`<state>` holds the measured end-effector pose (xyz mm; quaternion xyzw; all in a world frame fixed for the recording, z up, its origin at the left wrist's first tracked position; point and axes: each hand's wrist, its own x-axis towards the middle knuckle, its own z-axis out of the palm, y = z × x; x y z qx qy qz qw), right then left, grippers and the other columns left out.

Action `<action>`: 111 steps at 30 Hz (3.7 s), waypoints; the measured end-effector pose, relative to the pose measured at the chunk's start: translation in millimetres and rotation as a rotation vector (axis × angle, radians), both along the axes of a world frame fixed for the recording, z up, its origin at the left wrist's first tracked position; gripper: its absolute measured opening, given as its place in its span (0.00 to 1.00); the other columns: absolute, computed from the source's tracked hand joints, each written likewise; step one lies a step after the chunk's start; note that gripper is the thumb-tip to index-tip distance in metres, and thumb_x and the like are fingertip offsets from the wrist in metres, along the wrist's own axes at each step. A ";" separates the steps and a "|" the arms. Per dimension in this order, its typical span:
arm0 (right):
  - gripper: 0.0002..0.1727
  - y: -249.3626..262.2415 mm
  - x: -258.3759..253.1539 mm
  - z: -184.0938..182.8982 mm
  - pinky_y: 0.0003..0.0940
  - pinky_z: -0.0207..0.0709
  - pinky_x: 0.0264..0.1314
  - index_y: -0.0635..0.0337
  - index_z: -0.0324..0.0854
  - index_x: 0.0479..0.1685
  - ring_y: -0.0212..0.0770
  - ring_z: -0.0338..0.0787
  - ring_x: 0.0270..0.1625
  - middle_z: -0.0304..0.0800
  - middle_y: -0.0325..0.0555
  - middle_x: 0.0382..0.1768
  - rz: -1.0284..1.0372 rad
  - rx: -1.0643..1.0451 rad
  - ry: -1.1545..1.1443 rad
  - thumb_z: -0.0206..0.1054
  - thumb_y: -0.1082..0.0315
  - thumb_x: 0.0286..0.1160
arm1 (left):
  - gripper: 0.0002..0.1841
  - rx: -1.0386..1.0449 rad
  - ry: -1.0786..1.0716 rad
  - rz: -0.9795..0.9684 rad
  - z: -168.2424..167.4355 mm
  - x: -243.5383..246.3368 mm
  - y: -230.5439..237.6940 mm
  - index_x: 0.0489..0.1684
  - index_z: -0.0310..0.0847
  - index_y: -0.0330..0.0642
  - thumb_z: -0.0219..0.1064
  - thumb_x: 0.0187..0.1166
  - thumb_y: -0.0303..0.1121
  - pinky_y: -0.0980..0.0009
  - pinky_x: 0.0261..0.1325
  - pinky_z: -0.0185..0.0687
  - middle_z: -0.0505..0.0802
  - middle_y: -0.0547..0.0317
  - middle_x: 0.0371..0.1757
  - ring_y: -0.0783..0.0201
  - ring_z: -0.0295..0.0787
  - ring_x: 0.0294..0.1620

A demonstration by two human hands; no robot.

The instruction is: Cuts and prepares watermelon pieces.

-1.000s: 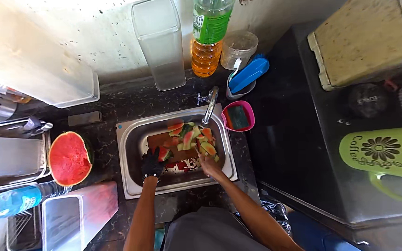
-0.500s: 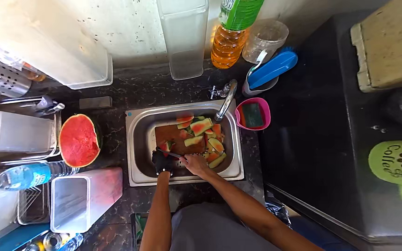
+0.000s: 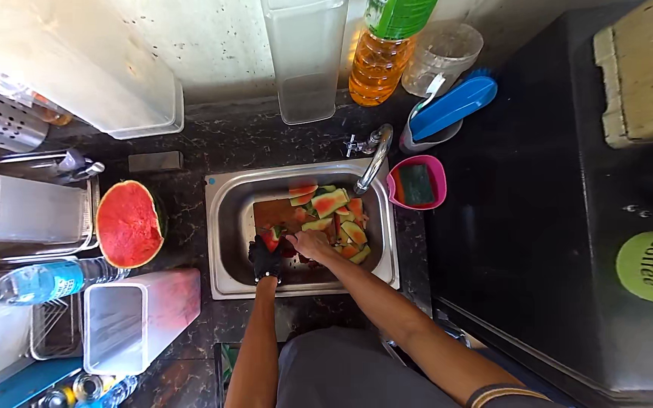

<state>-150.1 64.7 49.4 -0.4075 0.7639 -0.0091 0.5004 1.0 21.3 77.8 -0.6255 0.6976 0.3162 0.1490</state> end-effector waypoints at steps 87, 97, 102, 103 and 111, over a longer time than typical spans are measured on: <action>0.31 139.9 -25.8 51.5 0.58 0.83 0.51 0.65 0.85 0.61 0.55 0.91 0.42 0.91 0.58 0.37 -0.688 -0.313 0.084 0.49 0.45 0.92 | 0.50 -0.066 0.469 0.123 -58.3 -107.6 -40.1 0.92 0.44 0.30 0.74 0.75 0.44 0.50 0.92 0.52 0.56 0.32 0.92 0.40 0.51 0.93; 0.31 230.3 1.9 -19.0 0.24 0.76 0.19 0.66 0.82 0.36 0.25 0.77 0.15 0.77 0.34 0.14 -0.956 -0.851 0.151 0.50 0.45 0.88 | 0.39 -0.062 0.355 -0.494 -86.4 -149.3 50.5 0.91 0.57 0.37 0.58 0.86 0.52 0.38 0.93 0.33 0.57 0.41 0.94 0.39 0.43 0.95; 0.30 230.8 -0.3 -17.5 0.24 0.76 0.20 0.67 0.82 0.37 0.25 0.77 0.15 0.77 0.35 0.15 -0.905 -0.873 0.173 0.50 0.47 0.88 | 0.35 0.432 0.203 -0.664 -25.0 -164.0 97.4 0.93 0.53 0.40 0.60 0.87 0.42 0.46 0.90 0.52 0.63 0.44 0.92 0.44 0.55 0.92; 0.29 230.9 0.0 -16.6 0.25 0.76 0.20 0.67 0.82 0.38 0.26 0.77 0.15 0.77 0.36 0.15 -0.895 -0.864 0.180 0.50 0.47 0.88 | 0.35 0.371 0.318 -0.687 -48.4 -157.5 103.3 0.92 0.56 0.41 0.61 0.86 0.43 0.43 0.89 0.54 0.64 0.44 0.92 0.42 0.57 0.91; 0.29 225.7 1.5 -10.2 0.38 0.79 0.24 0.70 0.85 0.44 0.37 0.81 0.18 0.81 0.44 0.17 -0.811 -0.768 0.360 0.51 0.49 0.86 | 0.13 0.350 0.673 0.042 3.7 -47.6 69.1 0.58 0.85 0.32 0.64 0.80 0.26 0.59 0.56 0.86 0.92 0.45 0.50 0.58 0.90 0.48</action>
